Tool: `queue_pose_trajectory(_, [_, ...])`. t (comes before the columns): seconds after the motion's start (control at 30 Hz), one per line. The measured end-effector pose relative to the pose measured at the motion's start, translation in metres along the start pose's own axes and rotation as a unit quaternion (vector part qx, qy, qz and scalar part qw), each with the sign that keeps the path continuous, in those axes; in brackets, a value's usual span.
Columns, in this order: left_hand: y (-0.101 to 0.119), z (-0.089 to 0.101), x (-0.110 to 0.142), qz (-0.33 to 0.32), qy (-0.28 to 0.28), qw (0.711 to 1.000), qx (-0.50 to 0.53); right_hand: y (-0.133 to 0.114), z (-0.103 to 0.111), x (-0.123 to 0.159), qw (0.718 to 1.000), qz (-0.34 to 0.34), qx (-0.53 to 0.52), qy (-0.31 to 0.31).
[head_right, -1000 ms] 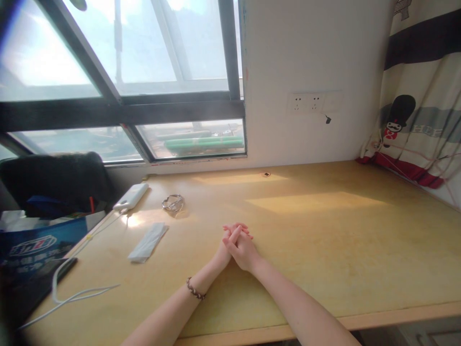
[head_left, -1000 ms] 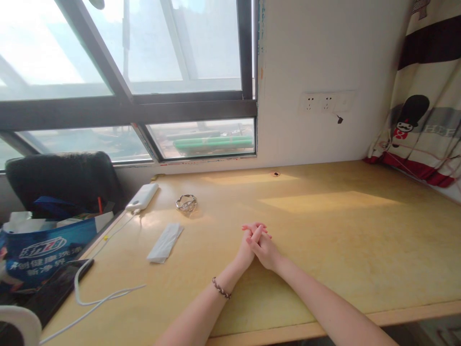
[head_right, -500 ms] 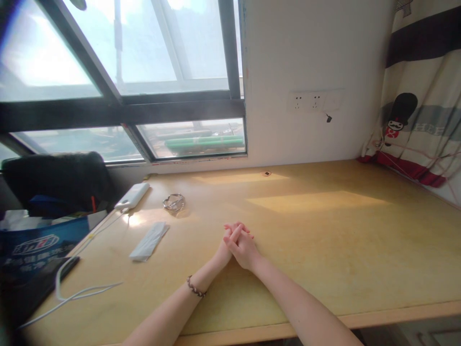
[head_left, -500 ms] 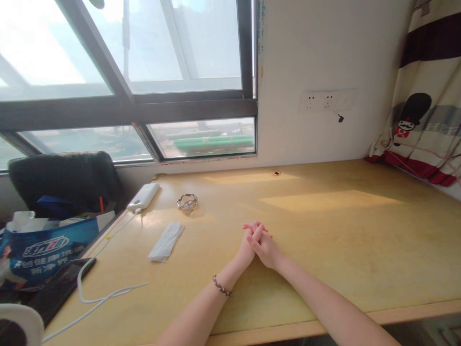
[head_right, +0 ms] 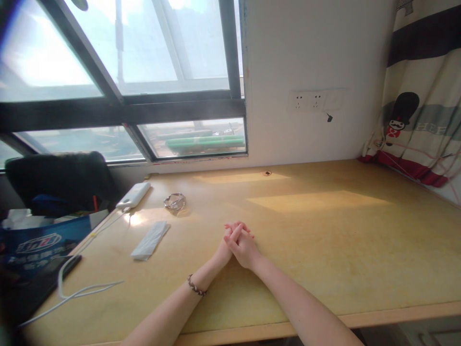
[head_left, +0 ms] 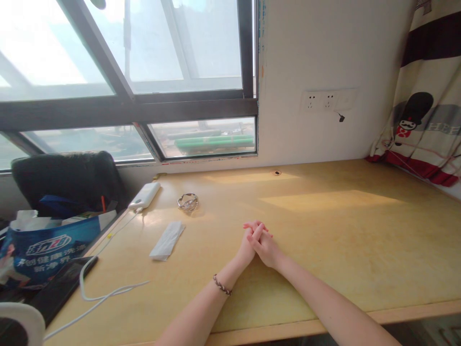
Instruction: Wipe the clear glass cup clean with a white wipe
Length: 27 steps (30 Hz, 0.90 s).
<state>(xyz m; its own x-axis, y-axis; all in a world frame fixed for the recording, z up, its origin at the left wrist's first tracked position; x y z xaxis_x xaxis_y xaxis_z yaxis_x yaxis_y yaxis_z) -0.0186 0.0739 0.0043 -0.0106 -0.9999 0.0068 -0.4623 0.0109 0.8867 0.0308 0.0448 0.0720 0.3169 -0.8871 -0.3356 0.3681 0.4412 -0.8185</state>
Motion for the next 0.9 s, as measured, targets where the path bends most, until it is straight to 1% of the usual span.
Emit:
queue_pose_trajectory(0.03, [0.0, -0.002, 0.0, 0.007, -0.009, 1.0, 0.001, 0.0, 0.0, 0.0, 1.0, -0.001, 0.0, -0.001])
queue_pose_trajectory(0.1, [0.0, -0.003, 0.001, 0.015, -0.009, 1.0, 0.001, 0.0, 0.0, 0.0, 1.0, -0.002, -0.001, -0.003])
queue_pose_trajectory(0.2, [0.0, -0.002, 0.001, 0.015, -0.002, 1.0, 0.012, -0.001, 0.0, 0.0, 1.0, -0.001, -0.004, -0.002])
queue_pose_trajectory(0.27, [-0.002, -0.001, 0.0, 0.013, -0.01, 1.0, 0.02, -0.001, 0.0, 0.0, 1.0, 0.0, -0.005, -0.001])
queue_pose_trajectory(0.4, [-0.012, 0.004, -0.005, 0.002, -0.015, 1.0, 0.023, -0.001, 0.0, 0.0, 1.0, 0.002, -0.007, -0.002])
queue_pose_trajectory(0.57, [-0.025, 0.011, -0.01, -0.006, 0.013, 1.0, 0.016, -0.002, 0.0, 0.0, 1.0, 0.002, -0.005, -0.006])
queue_pose_trajectory(0.63, [-0.026, 0.012, -0.01, -0.005, 0.013, 1.0, 0.01, -0.003, 0.0, 0.0, 1.0, 0.003, -0.007, -0.005])
queue_pose_trajectory(0.8, [-0.024, 0.01, -0.01, 0.003, -0.01, 1.0, 0.012, 0.0, 0.0, 0.0, 1.0, -0.001, -0.005, 0.0])
queue_pose_trajectory(0.9, [-0.023, 0.008, -0.008, 0.014, 0.002, 1.0, 0.007, 0.0, -0.001, 0.0, 1.0, -0.004, 0.0, -0.002])
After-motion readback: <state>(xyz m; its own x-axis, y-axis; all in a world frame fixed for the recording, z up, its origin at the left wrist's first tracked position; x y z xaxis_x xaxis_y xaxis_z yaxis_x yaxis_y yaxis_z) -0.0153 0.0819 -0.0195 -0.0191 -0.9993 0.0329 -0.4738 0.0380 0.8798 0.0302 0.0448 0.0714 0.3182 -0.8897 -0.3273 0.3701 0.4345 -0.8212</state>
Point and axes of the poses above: each hand's wrist, its own x-axis away from the middle knuckle, its own z-axis out of the back of the hand, y = z × x, the point moved 7 cm from there along -x, towards the middle knuckle, and after that the axes turned 7 degrees about x, right-handed, at the moved point
